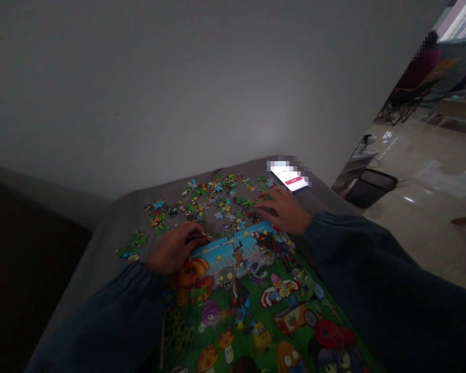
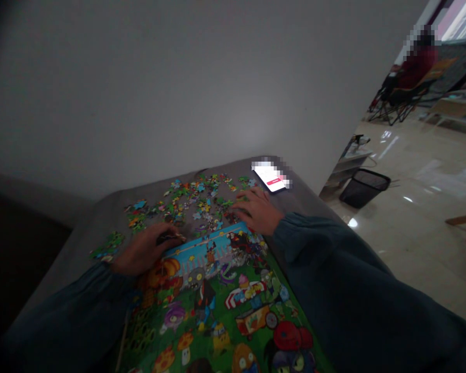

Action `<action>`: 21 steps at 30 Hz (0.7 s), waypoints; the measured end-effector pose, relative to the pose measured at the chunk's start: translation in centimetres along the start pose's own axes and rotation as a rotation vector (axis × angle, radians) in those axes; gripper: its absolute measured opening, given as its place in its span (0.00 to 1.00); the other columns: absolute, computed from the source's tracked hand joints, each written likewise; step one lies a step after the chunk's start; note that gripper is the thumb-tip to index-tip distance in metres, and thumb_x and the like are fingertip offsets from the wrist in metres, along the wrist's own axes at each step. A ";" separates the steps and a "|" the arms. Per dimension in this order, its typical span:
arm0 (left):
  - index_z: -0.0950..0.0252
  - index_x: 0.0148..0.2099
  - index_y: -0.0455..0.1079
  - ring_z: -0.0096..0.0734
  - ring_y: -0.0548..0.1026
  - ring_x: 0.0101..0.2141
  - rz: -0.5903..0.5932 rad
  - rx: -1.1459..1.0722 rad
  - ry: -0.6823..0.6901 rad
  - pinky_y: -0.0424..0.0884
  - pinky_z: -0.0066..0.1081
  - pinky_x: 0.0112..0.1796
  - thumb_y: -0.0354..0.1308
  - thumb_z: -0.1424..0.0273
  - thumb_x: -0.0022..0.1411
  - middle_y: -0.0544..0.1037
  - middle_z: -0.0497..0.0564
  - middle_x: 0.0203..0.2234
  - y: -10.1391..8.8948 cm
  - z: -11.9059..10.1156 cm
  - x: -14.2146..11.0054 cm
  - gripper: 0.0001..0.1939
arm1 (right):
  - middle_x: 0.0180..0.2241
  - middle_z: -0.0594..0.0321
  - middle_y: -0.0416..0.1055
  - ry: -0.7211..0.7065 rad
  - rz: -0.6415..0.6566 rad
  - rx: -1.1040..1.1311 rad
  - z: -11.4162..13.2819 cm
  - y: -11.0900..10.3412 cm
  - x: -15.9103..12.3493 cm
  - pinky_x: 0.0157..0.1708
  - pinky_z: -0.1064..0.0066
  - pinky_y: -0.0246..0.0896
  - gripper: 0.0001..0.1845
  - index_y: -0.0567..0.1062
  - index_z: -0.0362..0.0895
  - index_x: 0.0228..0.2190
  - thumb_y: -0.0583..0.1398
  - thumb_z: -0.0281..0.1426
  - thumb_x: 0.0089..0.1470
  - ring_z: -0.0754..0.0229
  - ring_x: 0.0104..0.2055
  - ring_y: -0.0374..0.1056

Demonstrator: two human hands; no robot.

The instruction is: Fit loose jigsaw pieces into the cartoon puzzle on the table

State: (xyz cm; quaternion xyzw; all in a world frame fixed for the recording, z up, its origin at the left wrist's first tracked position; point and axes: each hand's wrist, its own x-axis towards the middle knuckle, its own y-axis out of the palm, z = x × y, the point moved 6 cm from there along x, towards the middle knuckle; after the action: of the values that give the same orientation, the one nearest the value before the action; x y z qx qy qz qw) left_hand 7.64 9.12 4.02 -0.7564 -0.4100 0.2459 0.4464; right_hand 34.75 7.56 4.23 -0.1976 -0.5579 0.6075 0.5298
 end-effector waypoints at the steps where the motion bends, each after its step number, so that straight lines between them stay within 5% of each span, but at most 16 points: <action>1: 0.61 0.38 0.71 0.35 0.74 0.36 -0.032 0.002 -0.008 0.69 0.33 0.38 0.53 0.62 0.62 0.77 0.50 0.35 -0.5 -0.4 -0.3 0.10 | 0.51 0.55 0.67 -0.021 -0.032 0.029 0.6 -0.9 -0.1 0.54 0.48 0.50 0.12 0.78 0.48 0.44 0.58 0.32 0.59 0.47 0.55 0.56; 5: 0.61 0.37 0.72 0.31 0.73 0.30 -0.133 -0.034 -0.024 0.68 0.30 0.33 0.56 0.59 0.61 0.77 0.48 0.31 -1.8 -4.5 -2.5 0.11 | 0.47 0.55 0.70 -0.214 0.005 0.349 5.8 -4.1 -1.3 0.52 0.56 0.57 0.21 0.72 0.46 0.51 0.62 0.38 0.57 0.54 0.50 0.63; 8: 0.60 0.35 0.73 0.31 0.74 0.32 -0.037 -0.199 0.053 0.68 0.28 0.34 0.57 0.62 0.62 0.78 0.47 0.30 -0.3 -9.0 -4.3 0.09 | 0.44 0.56 0.72 -0.262 0.118 0.560 9.9 -4.7 -2.9 0.45 0.63 0.63 0.34 0.68 0.44 0.55 0.66 0.44 0.49 0.58 0.43 0.67; 10: 0.58 0.36 0.74 0.31 0.75 0.35 0.026 -0.302 0.040 0.68 0.28 0.36 0.57 0.65 0.61 0.79 0.46 0.33 1.0 -10.7 -5.1 0.06 | 0.39 0.59 0.73 -0.261 0.186 0.622 11.5 -4.1 -3.6 0.39 0.68 0.64 0.30 0.69 0.42 0.54 0.65 0.41 0.52 0.61 0.37 0.68; 14: 0.58 0.39 0.74 0.31 0.76 0.32 0.144 -0.477 -0.128 0.69 0.27 0.33 0.58 0.64 0.60 0.80 0.45 0.31 3.4 -10.4 -5.4 0.06 | 0.35 0.61 0.74 -0.247 0.307 0.681 11.9 -2.5 -4.0 0.37 0.71 0.64 0.22 0.69 0.42 0.54 0.61 0.31 0.58 0.63 0.36 0.69; 17: 0.60 0.39 0.71 0.29 0.73 0.23 0.178 -0.658 -0.258 0.67 0.26 0.25 0.60 0.64 0.58 0.77 0.44 0.24 4.2 -9.1 -5.3 0.08 | 0.34 0.61 0.73 -0.183 0.259 0.729 10.9 -2.6 -3.4 0.38 0.68 0.64 0.16 0.73 0.43 0.49 0.59 0.28 0.58 0.62 0.36 0.69; 21: 0.59 0.53 0.64 0.29 0.75 0.28 0.206 -0.900 -0.250 0.70 0.27 0.30 0.59 0.65 0.60 0.77 0.45 0.28 4.8 -8.8 -5.3 0.19 | 0.30 0.65 0.70 0.076 0.300 1.117 9.9 -2.0 -3.2 0.31 0.71 0.65 0.08 0.72 0.43 0.41 0.57 0.28 0.59 0.65 0.30 0.69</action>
State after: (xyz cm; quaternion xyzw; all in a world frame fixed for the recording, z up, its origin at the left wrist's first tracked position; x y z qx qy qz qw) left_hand 13.12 -0.77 4.09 -0.8760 -0.4492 0.1757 -0.0048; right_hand 28.48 -0.21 7.82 0.0132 -0.0993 0.8707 0.4815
